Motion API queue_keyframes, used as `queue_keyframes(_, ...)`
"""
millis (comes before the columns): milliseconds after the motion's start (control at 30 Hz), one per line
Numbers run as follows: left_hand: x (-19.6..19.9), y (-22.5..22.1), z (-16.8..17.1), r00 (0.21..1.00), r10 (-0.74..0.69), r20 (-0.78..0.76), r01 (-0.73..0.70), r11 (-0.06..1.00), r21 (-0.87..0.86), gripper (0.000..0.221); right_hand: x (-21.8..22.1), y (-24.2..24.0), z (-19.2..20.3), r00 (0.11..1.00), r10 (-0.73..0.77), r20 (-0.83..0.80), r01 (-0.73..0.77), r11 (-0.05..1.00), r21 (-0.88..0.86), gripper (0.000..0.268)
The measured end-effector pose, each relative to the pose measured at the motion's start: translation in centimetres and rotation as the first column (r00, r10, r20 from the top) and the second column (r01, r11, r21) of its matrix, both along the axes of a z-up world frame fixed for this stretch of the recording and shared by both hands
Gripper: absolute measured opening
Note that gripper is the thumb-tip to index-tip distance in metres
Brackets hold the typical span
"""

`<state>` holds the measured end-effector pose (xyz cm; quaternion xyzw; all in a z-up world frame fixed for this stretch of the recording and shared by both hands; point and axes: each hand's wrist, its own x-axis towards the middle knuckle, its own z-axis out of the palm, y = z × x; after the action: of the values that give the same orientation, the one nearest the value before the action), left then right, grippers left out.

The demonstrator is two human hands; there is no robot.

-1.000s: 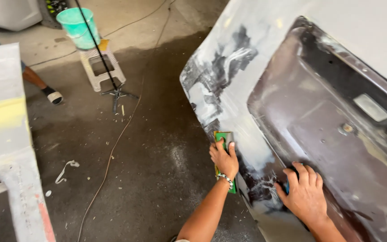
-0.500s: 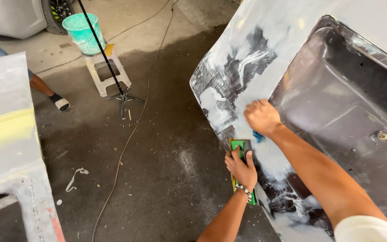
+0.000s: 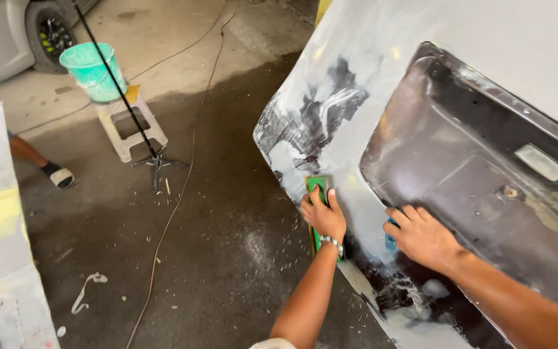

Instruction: The person scrubs a detached car bumper with a green sponge and a blue cloth, repeatedly dipping the sponge into a bucket of water to clean the surface.

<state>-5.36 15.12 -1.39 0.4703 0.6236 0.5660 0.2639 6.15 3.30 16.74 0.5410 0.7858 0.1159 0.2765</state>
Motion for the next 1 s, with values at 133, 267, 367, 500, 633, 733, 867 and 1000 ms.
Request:
queue_keyframes(133, 1.1, -7.4, -0.1, 0.996, -0.034, -0.082, 0.044, 0.992, 0.117, 0.048, -3.8, 2.0, 9.6, 0.987, 0.021, 0.161, -0.004, 0.994, -0.105, 0.048)
queue_keyframes(267, 1.4, -10.8, -0.4, 0.987, -0.133, -0.091, 0.15, 0.965, 0.213, 0.05, -8.5, 4.9, 18.2, 0.979, -0.125, 0.162, 0.151, 0.975, -0.162, 0.042)
queue_keyframes(367, 1.8, -12.4, -0.9, 0.978, -0.187, -0.093, 0.203, 0.958, 0.202, 0.049, -10.6, 5.6, 22.3, 0.956, -0.26, 0.136, 0.285, 0.933, -0.218, 0.031)
queue_keyframes(500, 2.0, -10.8, -0.5, 0.991, -0.13, -0.035, 0.134, 0.96, 0.246, 0.048, -10.2, 11.0, 16.7, 0.985, -0.049, -0.166, -0.006, 0.95, -0.313, 0.042)
queue_keyframes(633, 2.4, -10.4, -2.9, 0.986, -0.152, -0.065, 0.163, 0.96, 0.226, 0.05, -7.8, 8.9, 8.7, 0.983, -0.101, -0.152, 0.03, 0.911, -0.41, 0.039)
queue_keyframes(733, 1.5, -11.2, -3.3, 0.993, -0.107, -0.057, 0.115, 0.977, 0.178, 0.051, -5.7, 6.8, 3.0, 0.964, -0.141, -0.225, 0.042, 0.918, -0.395, 0.036)
queue_keyframes(867, 1.3, -10.6, -2.1, 0.993, -0.108, -0.048, 0.116, 0.972, 0.206, 0.052, -0.8, 3.1, -1.8, 0.947, 0.055, -0.316, -0.067, 0.997, -0.027, 0.044)
queue_keyframes(1000, 0.6, -9.7, -3.0, 0.985, -0.166, -0.053, 0.174, 0.953, 0.247, 0.047, 0.7, -3.1, -2.1, 0.897, 0.13, -0.422, -0.077, 0.987, 0.141, 0.058)
